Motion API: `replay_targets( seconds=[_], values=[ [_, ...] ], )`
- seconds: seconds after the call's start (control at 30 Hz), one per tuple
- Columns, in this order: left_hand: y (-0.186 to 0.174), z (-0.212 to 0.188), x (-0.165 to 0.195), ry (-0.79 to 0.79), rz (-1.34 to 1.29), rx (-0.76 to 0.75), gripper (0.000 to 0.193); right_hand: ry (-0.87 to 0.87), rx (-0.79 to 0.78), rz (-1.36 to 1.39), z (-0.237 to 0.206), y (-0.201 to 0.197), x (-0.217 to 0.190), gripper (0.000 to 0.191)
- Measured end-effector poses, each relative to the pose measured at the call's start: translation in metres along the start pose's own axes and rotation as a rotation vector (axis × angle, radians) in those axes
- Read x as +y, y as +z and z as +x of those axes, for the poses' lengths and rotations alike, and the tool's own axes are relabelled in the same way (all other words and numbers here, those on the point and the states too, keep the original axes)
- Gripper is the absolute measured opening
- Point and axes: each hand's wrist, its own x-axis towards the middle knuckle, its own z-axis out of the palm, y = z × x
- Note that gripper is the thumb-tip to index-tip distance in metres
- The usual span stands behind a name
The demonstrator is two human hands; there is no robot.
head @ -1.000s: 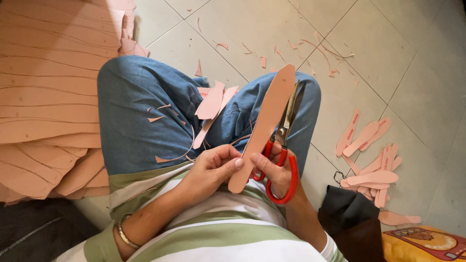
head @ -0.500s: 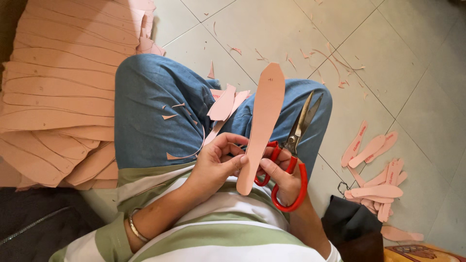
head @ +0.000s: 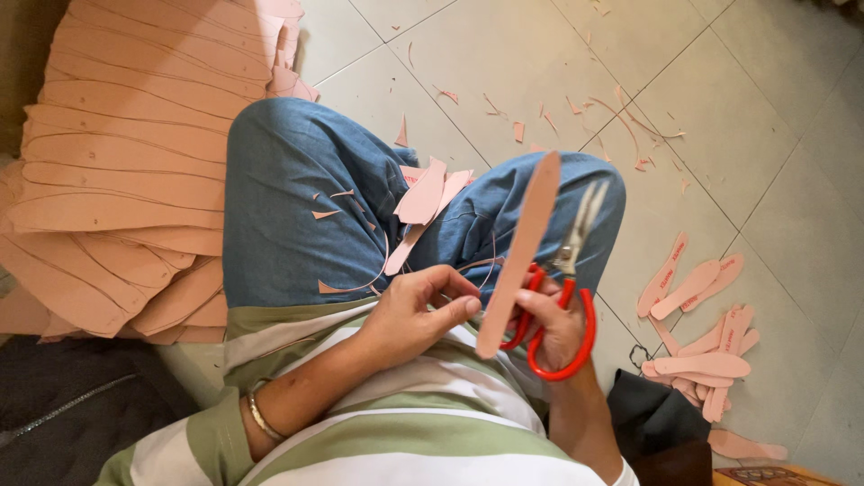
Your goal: The person sits on the floor and uses red-handled scissors to trim a pink shoe insole, cutting along a drawn outline and rotating the insole to trim the edges. They set the finished insole aside and pick up another marked insole blank to continue trimming.
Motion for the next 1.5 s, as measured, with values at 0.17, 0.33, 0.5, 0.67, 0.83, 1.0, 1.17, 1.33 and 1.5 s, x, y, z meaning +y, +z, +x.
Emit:
replay_targets(
  seconds=[0.17,0.33,0.5,0.67,0.83,1.0,1.17,1.33,1.5],
  values=[
    [-0.029,0.023,-0.005,0.326,0.359,0.304,0.028,-0.214,0.290,0.207,-0.002,-0.094,-0.034,0.019],
    [-0.056,0.057,-0.028,0.491,0.830,0.409,0.034,-0.457,0.623,0.172,-0.014,-0.209,-0.067,0.021],
    [-0.068,0.083,-0.041,0.546,0.962,0.414,0.024,-0.312,1.016,0.183,-0.006,-0.266,-0.055,0.029],
    [-0.077,0.093,-0.001,0.409,0.440,0.466,0.011,-0.220,0.902,0.148,-0.009,-0.234,-0.030,0.028],
    [-0.074,0.071,0.079,0.621,-0.440,0.286,0.018,-0.234,0.533,-0.004,-0.007,-0.146,-0.046,0.030],
    [-0.060,0.035,0.124,0.451,-0.667,0.175,0.026,-0.247,-0.158,-0.028,-0.007,-0.054,-0.067,0.059],
    [-0.052,0.027,0.112,0.355,-0.860,0.059,0.028,-0.040,-0.566,-0.033,-0.024,0.016,-0.064,0.081],
    [-0.048,0.044,0.078,0.383,-1.277,-0.153,0.034,0.099,-0.585,-0.238,-0.028,0.059,-0.060,0.078],
    [-0.049,0.063,0.063,0.537,-1.398,-0.344,0.039,0.183,-0.496,-0.118,-0.028,0.073,-0.052,0.044]
  ],
)
